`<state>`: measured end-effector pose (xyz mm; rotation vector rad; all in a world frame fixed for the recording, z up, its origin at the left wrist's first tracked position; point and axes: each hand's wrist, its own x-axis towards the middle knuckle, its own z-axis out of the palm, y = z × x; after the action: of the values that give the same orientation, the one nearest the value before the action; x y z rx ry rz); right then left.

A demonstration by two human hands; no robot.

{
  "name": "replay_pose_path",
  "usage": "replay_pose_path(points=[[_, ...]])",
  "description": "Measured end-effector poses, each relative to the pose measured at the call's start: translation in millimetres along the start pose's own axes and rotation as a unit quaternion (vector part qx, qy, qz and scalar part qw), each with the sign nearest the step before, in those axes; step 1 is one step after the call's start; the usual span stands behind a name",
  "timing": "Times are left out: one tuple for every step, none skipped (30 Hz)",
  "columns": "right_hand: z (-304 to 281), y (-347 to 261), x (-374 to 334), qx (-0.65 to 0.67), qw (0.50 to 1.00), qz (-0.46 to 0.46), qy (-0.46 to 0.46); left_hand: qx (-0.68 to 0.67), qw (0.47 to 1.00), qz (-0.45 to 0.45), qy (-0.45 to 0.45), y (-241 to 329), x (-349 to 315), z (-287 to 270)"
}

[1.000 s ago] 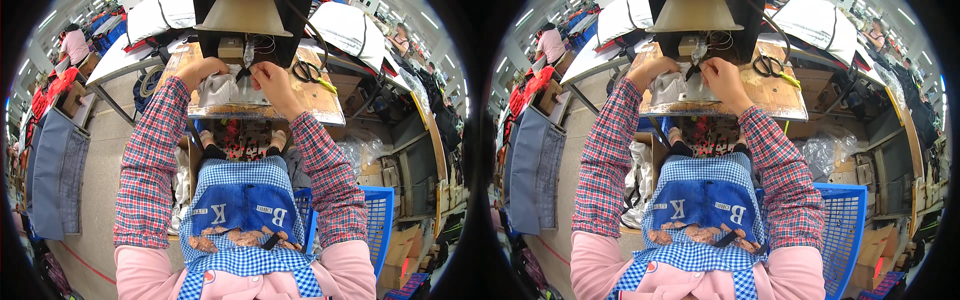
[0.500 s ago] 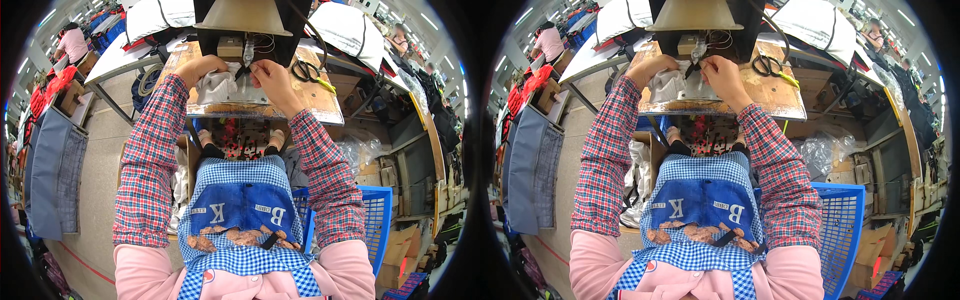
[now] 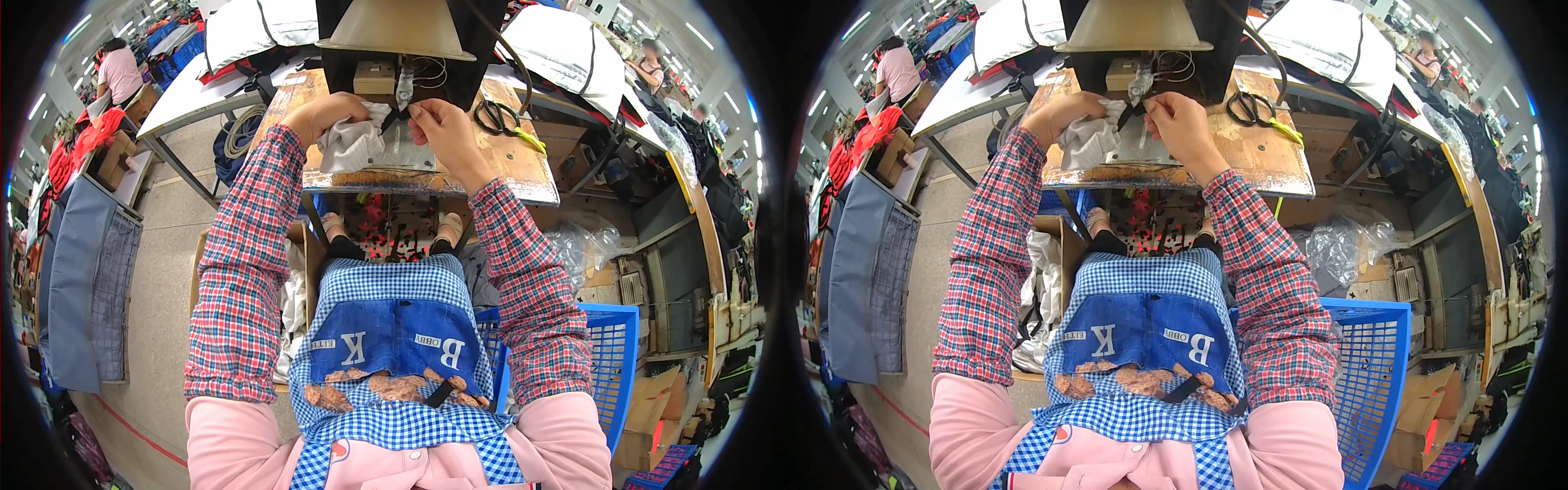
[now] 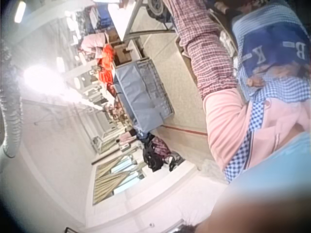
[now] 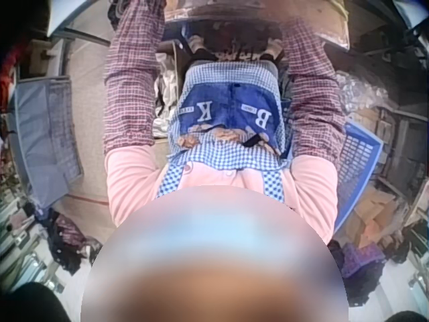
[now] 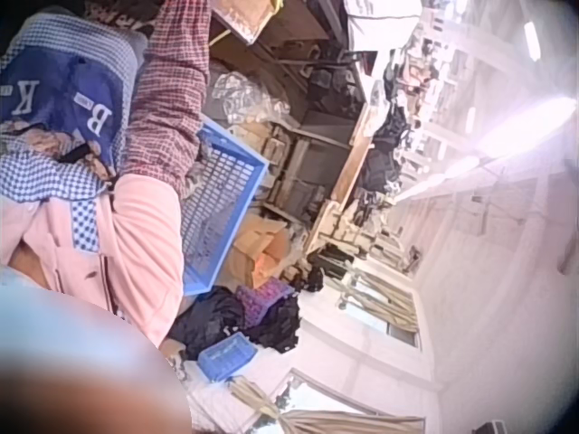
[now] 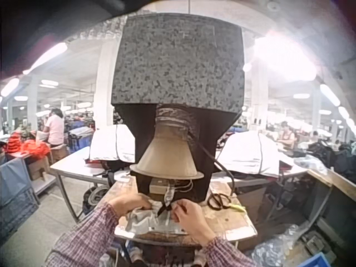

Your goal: Assembling shoe components using an industrial machine.

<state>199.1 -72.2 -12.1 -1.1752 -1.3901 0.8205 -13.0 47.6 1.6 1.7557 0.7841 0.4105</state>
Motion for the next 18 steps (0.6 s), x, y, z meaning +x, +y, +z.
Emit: replay_pose_path(points=[[-0.5, 0.5, 0.2, 0.004, 1.0, 0.005, 0.001, -0.016, 0.999, -0.027, 0.014, 2.6, -1.4, 2.6], [-0.9, 0.9, 0.5, 0.003, 1.0, 0.005, 0.001, -0.032, 0.998, -0.053, 0.028, 5.1, -3.2, 5.1], [-1.7, 1.8, 0.6, 0.008, 1.0, 0.006, 0.0, -0.032, 0.998, -0.053, 0.027, 10.2, -6.4, 9.0], [-2.5, 2.8, 0.8, 0.013, 1.0, 0.008, -0.001, -0.044, 0.997, -0.054, 0.028, 15.2, -9.8, 12.8], [-3.4, 3.8, 1.0, 0.013, 1.0, 0.008, 0.0, -0.056, 0.997, -0.055, 0.029, 20.3, -13.0, 16.7], [-3.0, 3.8, 1.3, 0.017, 1.0, 0.009, 0.0, -0.056, 0.996, -0.055, 0.03, 23.1, -16.8, 18.7], [-2.9, 3.8, 1.5, 0.02, 1.0, 0.01, 0.0, -0.059, 0.996, -0.056, 0.042, 26.2, -20.2, 20.9], [-3.5, 4.1, 1.6, 0.02, 1.0, 0.01, -0.001, -0.061, 0.995, -0.057, 0.053, 28.3, -21.9, 22.1], [-2.8, 3.6, 1.5, 0.023, 1.0, 0.011, -0.002, -0.062, 0.995, -0.057, 0.055, 27.1, -22.7, 20.9], [-2.4, 3.2, 1.6, 0.027, 1.0, 0.012, -0.003, -0.068, 0.994, -0.059, 0.055, 26.1, -23.0, 20.0], [-2.1, 2.8, 1.9, 0.027, 1.0, 0.011, -0.004, -0.075, 0.994, -0.061, 0.055, 25.2, -23.3, 19.0], [-3.0, 3.6, 1.9, 0.033, 0.999, 0.012, -0.007, -0.075, 0.994, -0.061, 0.055, 25.8, -23.5, 19.4], [-3.9, 4.2, 2.0, 0.04, 0.999, 0.013, -0.009, -0.075, 0.994, -0.058, 0.049, 26.6, -23.7, 19.8], [-4.8, 4.8, 2.1, 0.039, 0.999, 0.013, -0.009, -0.075, 0.995, -0.054, 0.044, 27.5, -23.9, 20.3], [-4.8, 4.7, 2.2, 0.055, 0.998, 0.019, -0.015, -0.076, 0.995, -0.054, 0.045, 26.0, -23.6, 19.6], [-4.8, 4.4, 2.4, 0.07, 0.997, 0.024, -0.02, -0.082, 0.994, -0.049, 0.048, 24.4, -23.4, 19.4], [-4.6, 4.0, 2.0, 0.07, 0.997, 0.023, -0.021, -0.089, 0.994, -0.045, 0.052, 22.9, -23.6, 19.2], [-4.1, 2.9, 0.7, 0.093, 0.995, 0.028, -0.02, -0.089, 0.994, -0.044, 0.053, 22.4, -24.2, 20.3]])
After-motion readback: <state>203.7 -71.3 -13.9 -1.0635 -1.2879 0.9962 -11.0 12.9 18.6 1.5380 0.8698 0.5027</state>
